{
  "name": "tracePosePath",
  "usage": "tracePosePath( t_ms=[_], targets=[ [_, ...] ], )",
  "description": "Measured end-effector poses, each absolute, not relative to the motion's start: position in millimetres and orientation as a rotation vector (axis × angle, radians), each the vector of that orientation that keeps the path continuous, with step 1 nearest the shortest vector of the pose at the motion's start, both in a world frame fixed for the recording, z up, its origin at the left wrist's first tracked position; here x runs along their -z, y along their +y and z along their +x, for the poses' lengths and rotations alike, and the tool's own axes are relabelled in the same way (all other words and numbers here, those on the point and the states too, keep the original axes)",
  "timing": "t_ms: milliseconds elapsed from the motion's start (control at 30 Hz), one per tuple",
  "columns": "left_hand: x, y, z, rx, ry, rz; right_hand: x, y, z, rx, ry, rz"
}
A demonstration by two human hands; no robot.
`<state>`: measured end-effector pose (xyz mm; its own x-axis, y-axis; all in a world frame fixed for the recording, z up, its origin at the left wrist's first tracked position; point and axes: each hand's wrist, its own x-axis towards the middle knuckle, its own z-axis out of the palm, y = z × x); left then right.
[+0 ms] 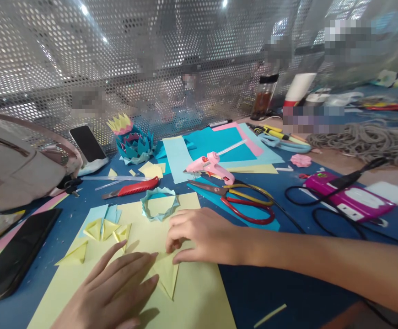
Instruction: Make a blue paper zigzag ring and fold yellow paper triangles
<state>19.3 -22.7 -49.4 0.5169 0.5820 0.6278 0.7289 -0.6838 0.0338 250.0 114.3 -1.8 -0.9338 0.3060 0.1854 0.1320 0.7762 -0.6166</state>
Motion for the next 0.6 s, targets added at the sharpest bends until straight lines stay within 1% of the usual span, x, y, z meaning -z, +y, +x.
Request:
tracePosePath(
  t_ms=[200,433,600],
  targets=[
    [49.3,-22.3,21.9,0.982,-1.075,-2.498,3.3,111.2,251.7,-0.85,-2.661,-0.298],
    [53.0,-22.3,21.8,0.973,-1.066,-2.519,6.6,111.3,251.8,-0.785,-2.624,-0.261],
    [51.5,-23.7,18.5,0.903,-1.052,-2.546,8.4,112.3,251.7,-0.745,-2.64,-0.268]
  ],
)
